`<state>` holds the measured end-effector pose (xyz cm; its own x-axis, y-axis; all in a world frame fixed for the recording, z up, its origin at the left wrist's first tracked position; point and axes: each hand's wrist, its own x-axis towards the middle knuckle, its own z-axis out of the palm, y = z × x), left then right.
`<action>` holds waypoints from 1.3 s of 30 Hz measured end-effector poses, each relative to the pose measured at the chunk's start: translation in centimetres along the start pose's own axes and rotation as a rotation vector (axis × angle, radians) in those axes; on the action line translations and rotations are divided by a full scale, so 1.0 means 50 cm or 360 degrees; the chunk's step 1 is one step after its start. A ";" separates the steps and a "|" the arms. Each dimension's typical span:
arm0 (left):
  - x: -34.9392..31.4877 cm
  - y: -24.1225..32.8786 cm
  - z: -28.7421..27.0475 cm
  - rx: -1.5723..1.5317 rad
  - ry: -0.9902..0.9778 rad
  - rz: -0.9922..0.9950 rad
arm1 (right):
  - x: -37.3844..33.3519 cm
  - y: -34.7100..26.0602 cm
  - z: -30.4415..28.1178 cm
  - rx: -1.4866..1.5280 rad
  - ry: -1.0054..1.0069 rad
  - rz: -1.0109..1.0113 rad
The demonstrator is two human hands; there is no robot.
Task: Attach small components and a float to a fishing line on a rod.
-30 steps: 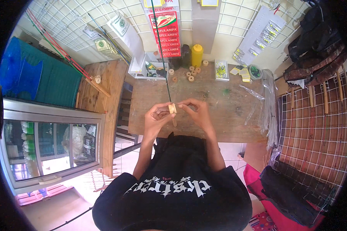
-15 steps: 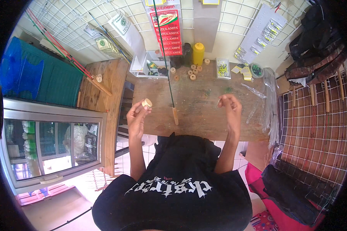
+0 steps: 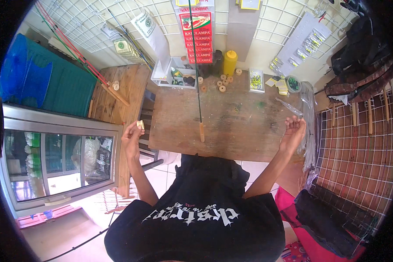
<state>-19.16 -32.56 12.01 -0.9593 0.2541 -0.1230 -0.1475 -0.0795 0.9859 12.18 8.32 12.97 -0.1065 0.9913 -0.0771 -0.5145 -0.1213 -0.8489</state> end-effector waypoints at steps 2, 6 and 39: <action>0.007 -0.011 -0.015 0.0096 0.0037 -0.0039 | 0.017 0.011 -0.025 0.0044 0.0062 -0.0030; 0.029 -0.047 -0.056 -0.0278 0.0131 -0.0086 | 0.049 0.016 -0.059 0.0299 0.0290 0.0050; 0.009 0.147 0.183 -0.0150 -0.1239 -0.0130 | -0.301 0.039 0.320 -0.1307 -0.1455 0.0039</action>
<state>-18.48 -24.23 20.24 -0.5052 0.8618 -0.0452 -0.2632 -0.1040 0.9591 -0.81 -7.65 20.83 -0.8357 0.5489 0.0169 0.1491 0.2563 -0.9550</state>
